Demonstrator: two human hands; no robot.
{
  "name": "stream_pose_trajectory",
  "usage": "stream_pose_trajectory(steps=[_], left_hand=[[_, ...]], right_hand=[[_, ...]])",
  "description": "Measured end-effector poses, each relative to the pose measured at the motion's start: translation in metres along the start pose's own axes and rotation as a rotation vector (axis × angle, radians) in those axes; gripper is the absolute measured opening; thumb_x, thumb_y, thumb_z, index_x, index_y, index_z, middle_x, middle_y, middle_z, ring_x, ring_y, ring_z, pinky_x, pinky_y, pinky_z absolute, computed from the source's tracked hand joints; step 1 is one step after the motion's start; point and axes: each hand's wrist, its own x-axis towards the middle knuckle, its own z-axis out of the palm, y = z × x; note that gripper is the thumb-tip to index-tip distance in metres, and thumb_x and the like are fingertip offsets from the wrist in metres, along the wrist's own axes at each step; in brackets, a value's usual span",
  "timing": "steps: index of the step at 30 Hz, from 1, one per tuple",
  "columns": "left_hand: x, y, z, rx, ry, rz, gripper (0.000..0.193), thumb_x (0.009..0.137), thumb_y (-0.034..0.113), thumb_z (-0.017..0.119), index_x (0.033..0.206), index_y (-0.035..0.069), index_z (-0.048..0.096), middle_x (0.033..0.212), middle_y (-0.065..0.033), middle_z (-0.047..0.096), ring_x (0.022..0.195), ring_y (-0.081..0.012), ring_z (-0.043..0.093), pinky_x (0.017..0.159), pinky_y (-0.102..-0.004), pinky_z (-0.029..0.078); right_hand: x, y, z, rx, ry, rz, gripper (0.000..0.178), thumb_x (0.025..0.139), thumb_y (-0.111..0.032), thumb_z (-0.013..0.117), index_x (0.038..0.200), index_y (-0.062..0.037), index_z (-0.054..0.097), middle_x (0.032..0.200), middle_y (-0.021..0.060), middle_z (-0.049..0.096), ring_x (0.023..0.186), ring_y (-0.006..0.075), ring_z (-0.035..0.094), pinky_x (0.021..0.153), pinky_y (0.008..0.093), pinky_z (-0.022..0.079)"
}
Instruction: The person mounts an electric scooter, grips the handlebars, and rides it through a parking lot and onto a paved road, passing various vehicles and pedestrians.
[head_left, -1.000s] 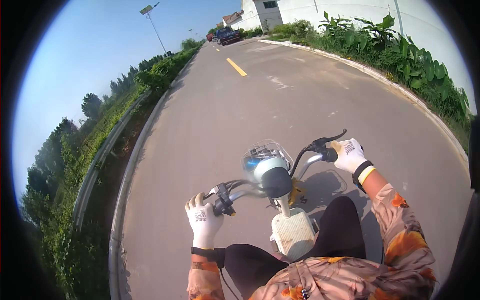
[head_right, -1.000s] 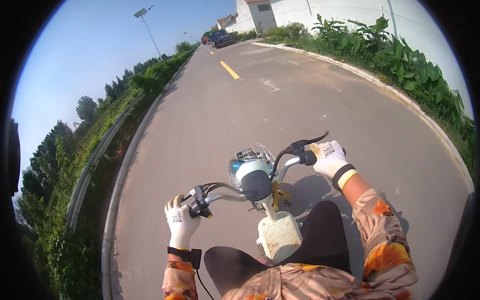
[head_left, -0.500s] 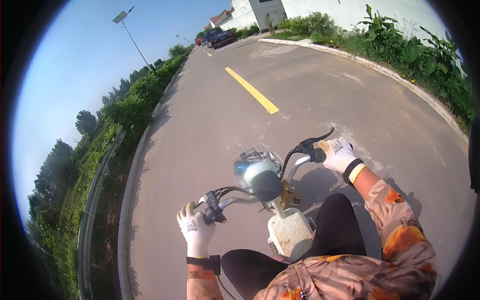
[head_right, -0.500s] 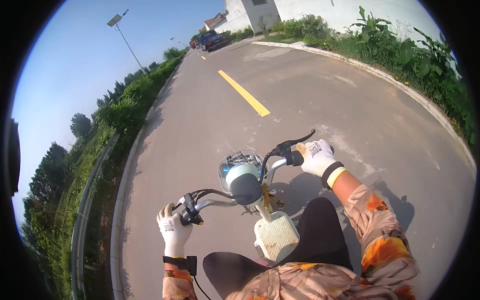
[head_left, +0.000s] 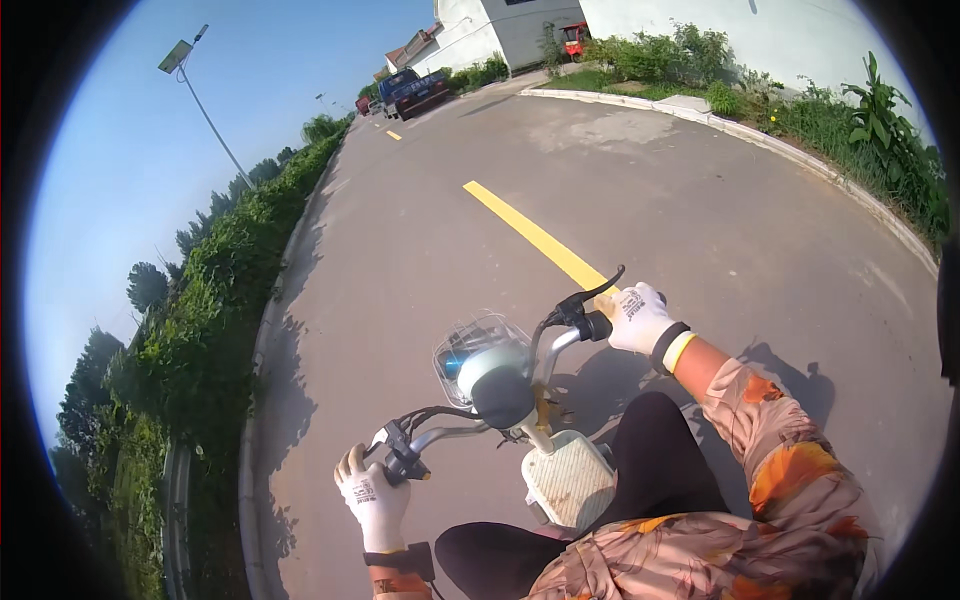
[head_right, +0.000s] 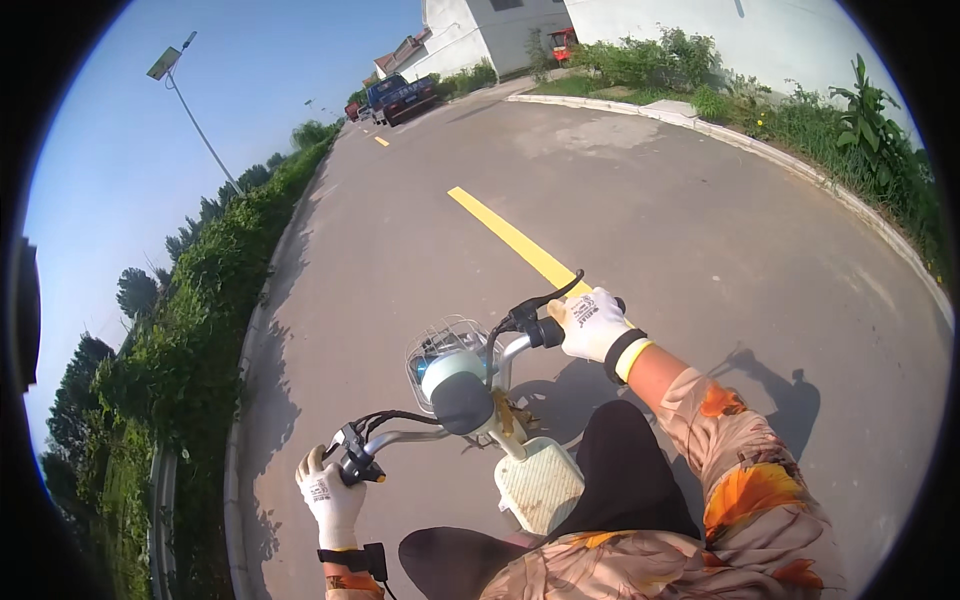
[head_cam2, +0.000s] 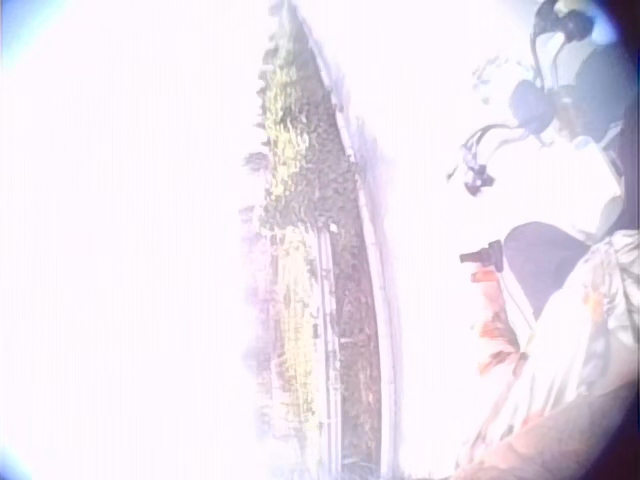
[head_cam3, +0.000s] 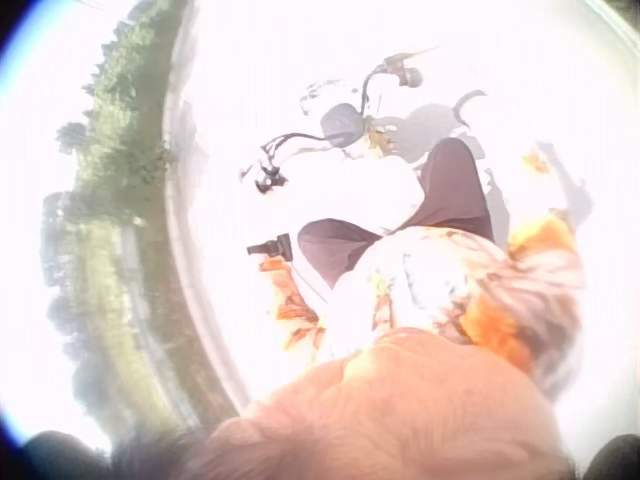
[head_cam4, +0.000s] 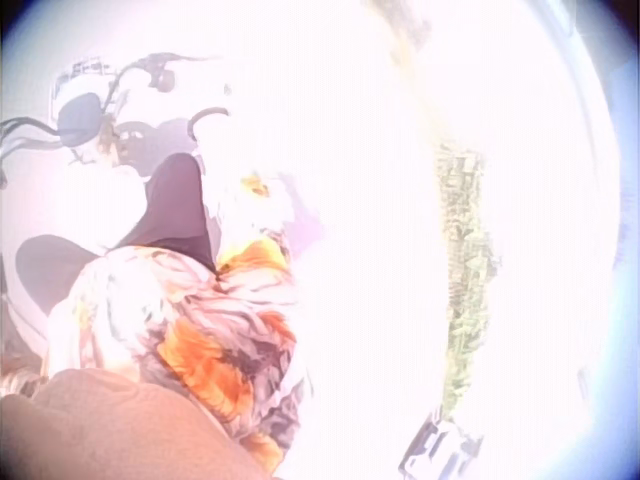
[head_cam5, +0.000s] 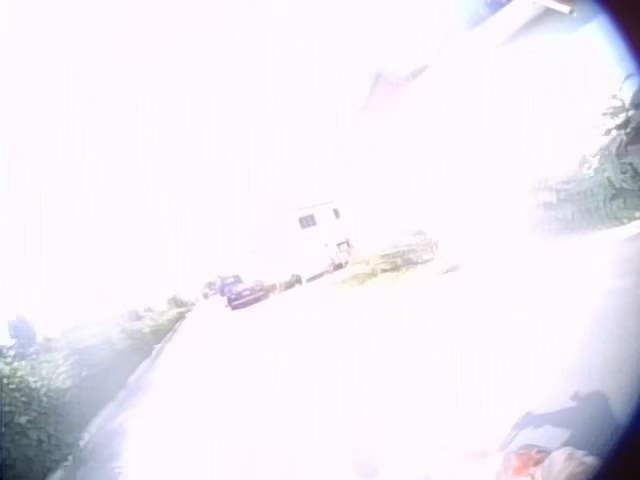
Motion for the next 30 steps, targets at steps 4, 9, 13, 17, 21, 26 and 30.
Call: stream_pose_trajectory(steps=[4,9,13,17,21,26,30], left_hand=[[0.004,0.000,0.008,0.034,0.008,-0.009,0.022,0.067,0.018,0.083,0.076,-0.001,0.077,0.136,-0.0173,0.064,0.134,-0.0411,0.052,0.116,-0.0528,0.041],[-0.002,-0.038,0.028,0.009,0.044,0.036,0.022,0.065,0.018,0.082,0.078,0.000,0.077,0.136,-0.0175,0.064,0.132,-0.0419,0.053,0.114,-0.0548,0.042],[-0.012,-0.059,0.034,0.003,0.020,0.048,0.023,0.067,0.017,0.081,0.082,0.000,0.079,0.137,-0.0185,0.064,0.130,-0.0421,0.054,0.115,-0.0550,0.041],[-0.026,-0.085,0.031,0.030,0.023,0.055,0.022,0.069,0.017,0.079,0.082,0.000,0.079,0.136,-0.0191,0.064,0.131,-0.0423,0.054,0.116,-0.0543,0.040],[-0.033,-0.116,0.024,0.011,0.050,0.067,0.022,0.069,0.018,0.078,0.083,0.000,0.079,0.136,-0.0193,0.064,0.132,-0.0427,0.053,0.116,-0.0545,0.040],[-0.054,-0.130,0.009,0.023,0.004,0.035,0.023,0.069,0.019,0.078,0.083,0.000,0.079,0.137,-0.0191,0.064,0.133,-0.0426,0.052,0.117,-0.0547,0.039],[-0.060,-0.134,0.010,0.006,0.027,0.036,0.024,0.069,0.019,0.078,0.084,0.000,0.079,0.137,-0.0190,0.064,0.134,-0.0424,0.052,0.118,-0.0560,0.038]], right_hand=[[0.003,0.001,0.004,-0.007,-0.012,-0.025,0.034,0.087,-0.019,0.061,0.121,-0.0132,0.067,0.098,0.0130,0.077,0.097,0.0346,0.075,0.088,0.0494,0.055],[0.005,-0.030,0.029,0.007,0.071,-0.010,0.034,0.087,-0.016,0.060,0.119,-0.0103,0.069,0.097,0.0123,0.077,0.096,0.0344,0.075,0.083,0.0487,0.053],[0.006,-0.043,0.054,0.025,0.088,0.012,0.030,0.087,-0.016,0.061,0.114,-0.0114,0.071,0.101,0.0139,0.079,0.095,0.0351,0.076,0.084,0.0490,0.055],[-0.004,-0.077,0.048,-0.038,0.053,-0.027,0.027,0.085,-0.019,0.062,0.109,-0.0114,0.070,0.095,0.0130,0.079,0.093,0.0342,0.077,0.085,0.0457,0.054],[-0.011,-0.101,0.061,-0.030,0.097,-0.028,0.030,0.085,-0.019,0.062,0.112,-0.0111,0.071,0.094,0.0133,0.079,0.093,0.0339,0.077,0.085,0.0444,0.053],[-0.033,-0.121,0.061,-0.025,0.090,-0.034,0.031,0.083,-0.019,0.062,0.112,-0.0108,0.069,0.097,0.0153,0.078,0.094,0.0354,0.076,0.086,0.0452,0.051],[-0.038,-0.124,0.065,0.024,0.165,-0.067,0.031,0.082,-0.018,0.063,0.111,-0.0107,0.069,0.098,0.0150,0.078,0.096,0.0352,0.076,0.087,0.0461,0.050]])
